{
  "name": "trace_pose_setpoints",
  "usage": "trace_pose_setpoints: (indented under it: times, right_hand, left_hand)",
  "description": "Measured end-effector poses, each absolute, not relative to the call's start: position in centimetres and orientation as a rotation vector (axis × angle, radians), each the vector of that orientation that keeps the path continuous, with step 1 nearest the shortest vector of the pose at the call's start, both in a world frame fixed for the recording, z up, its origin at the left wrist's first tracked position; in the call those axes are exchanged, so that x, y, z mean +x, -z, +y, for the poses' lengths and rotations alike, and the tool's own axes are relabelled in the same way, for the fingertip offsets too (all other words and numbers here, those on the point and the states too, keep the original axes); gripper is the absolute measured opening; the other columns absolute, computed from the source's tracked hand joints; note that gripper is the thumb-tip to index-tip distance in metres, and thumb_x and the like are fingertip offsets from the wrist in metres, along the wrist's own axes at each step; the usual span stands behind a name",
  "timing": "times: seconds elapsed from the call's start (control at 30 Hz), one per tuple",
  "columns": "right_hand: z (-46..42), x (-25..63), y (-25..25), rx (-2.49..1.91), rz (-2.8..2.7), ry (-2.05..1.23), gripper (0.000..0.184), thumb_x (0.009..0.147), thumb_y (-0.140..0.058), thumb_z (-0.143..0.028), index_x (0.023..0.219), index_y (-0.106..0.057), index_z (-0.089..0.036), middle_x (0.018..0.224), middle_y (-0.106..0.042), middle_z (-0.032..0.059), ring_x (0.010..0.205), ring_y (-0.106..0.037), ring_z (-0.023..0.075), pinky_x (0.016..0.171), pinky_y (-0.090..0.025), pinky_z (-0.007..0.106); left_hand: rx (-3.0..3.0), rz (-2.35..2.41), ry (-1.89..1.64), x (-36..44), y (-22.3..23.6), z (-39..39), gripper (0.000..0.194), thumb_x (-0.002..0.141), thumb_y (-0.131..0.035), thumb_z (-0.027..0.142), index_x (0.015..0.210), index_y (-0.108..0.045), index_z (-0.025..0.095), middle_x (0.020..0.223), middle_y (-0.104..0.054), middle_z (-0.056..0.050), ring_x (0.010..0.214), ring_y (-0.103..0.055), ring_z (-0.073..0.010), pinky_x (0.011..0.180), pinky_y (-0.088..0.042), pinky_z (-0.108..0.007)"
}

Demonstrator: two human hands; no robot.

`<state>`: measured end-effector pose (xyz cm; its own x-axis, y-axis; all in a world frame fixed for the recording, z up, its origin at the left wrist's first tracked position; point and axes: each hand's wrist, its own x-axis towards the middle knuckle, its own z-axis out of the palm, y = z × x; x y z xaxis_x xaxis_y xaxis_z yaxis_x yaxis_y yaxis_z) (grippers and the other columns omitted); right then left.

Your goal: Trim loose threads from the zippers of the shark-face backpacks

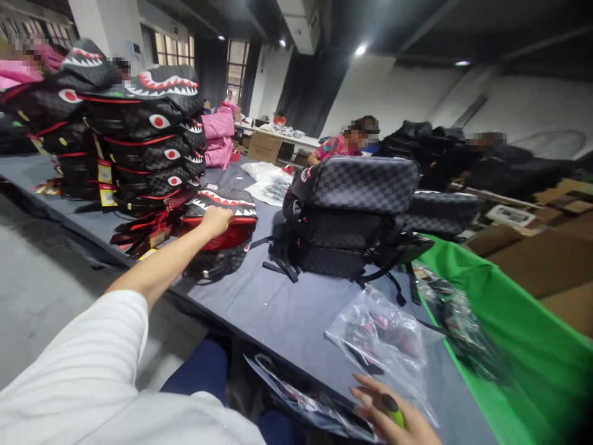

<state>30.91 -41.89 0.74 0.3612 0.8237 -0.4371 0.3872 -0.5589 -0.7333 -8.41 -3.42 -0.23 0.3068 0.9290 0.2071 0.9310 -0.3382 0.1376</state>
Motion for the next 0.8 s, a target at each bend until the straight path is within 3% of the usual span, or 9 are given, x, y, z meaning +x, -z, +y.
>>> trace_pose_setpoints:
  times: [0.17, 0.3, 0.37, 0.43, 0.57, 0.7, 0.8]
  right_hand:
    - [-41.8, 28.5, 1.1, -2.06, -1.131, -1.14, 0.059, 0.064, -0.073, -0.059, 0.109, -0.074, -0.021, 0.097, -0.077, 0.0118, 0.08, -0.074, 0.0297, 0.048, -0.052, 0.029]
    - [-38.8, 24.5, 4.1, -1.84, -0.895, -1.285, 0.055, 0.064, -0.078, -0.059, 0.101, -0.07, -0.019, 0.083, -0.075, 0.0083, 0.055, -0.066, 0.0195, 0.04, -0.038, 0.023]
    - [-36.2, 21.5, 6.0, -1.697, -0.676, -1.399, 0.048, 0.061, -0.083, -0.053, 0.091, -0.068, -0.019, 0.079, -0.073, 0.0065, 0.061, -0.069, 0.019, 0.041, -0.033, 0.019]
    - [-34.1, 18.4, 8.0, -1.612, -0.598, -1.467, 0.041, 0.069, -0.077, -0.057, 0.085, -0.066, -0.021, 0.076, -0.072, 0.0049, 0.07, -0.071, 0.0189, 0.045, -0.038, 0.019]
    - [-32.4, 14.6, 10.2, -1.503, -0.526, -1.427, 0.047, 0.071, -0.072, -0.066, 0.074, -0.058, -0.021, 0.063, -0.062, -0.0012, 0.054, -0.061, 0.014, 0.049, -0.047, 0.024]
    - [-33.9, 15.4, 7.0, -1.49, -0.545, -1.187, 0.051, 0.061, -0.081, -0.062, 0.081, -0.059, -0.021, 0.055, -0.056, -0.0065, 0.041, -0.046, 0.0097, 0.037, -0.037, 0.021]
    - [-37.0, 18.1, 1.4, -1.528, -0.734, -0.916, 0.043, 0.064, -0.083, -0.054, 0.079, -0.062, -0.019, 0.063, -0.063, -0.0025, 0.052, -0.057, 0.0131, 0.05, -0.049, 0.024]
  left_hand:
    - [-2.655, -1.525, 0.738, -7.1, -0.1, -9.4, 0.013, 0.086, -0.062, 0.022, 0.09, -0.073, 0.018, 0.09, -0.075, -0.008, 0.09, -0.07, -0.0228, 0.082, -0.051, -0.033]
    - [-2.615, -1.498, 1.017, -6.6, 2.2, -15.7, 0.023, 0.086, -0.057, 0.017, 0.099, -0.074, 0.022, 0.093, -0.078, -0.004, 0.087, -0.072, -0.0201, 0.073, -0.05, -0.028]
    - [-2.583, -1.5, 1.136, -6.2, 1.7, -17.0, 0.025, 0.087, -0.055, 0.017, 0.101, -0.074, 0.022, 0.095, -0.078, -0.005, 0.088, -0.073, -0.0205, 0.074, -0.051, -0.028]
    - [-2.558, -1.502, 1.222, -5.8, 0.1, -17.5, 0.026, 0.086, -0.054, 0.016, 0.101, -0.075, 0.021, 0.094, -0.079, -0.005, 0.085, -0.073, -0.0203, 0.073, -0.051, -0.028]
    - [-2.525, -1.287, 1.516, -5.4, -3.4, -19.4, 0.022, 0.084, -0.056, 0.014, 0.094, -0.075, 0.019, 0.085, -0.078, -0.003, 0.074, -0.072, -0.0175, 0.069, -0.052, -0.026]
    - [-2.47, -1.019, 1.955, -6.1, -5.3, -24.2, 0.013, 0.086, -0.061, 0.012, 0.089, -0.072, 0.018, 0.076, -0.074, 0.0, 0.065, -0.067, -0.011, 0.064, -0.049, -0.021]
    - [-2.476, -0.89, 2.253, -5.4, -6.1, -28.3, 0.008, 0.089, -0.065, 0.015, 0.093, -0.07, 0.019, 0.077, -0.072, 0.001, 0.066, -0.065, -0.0082, 0.065, -0.049, -0.018]
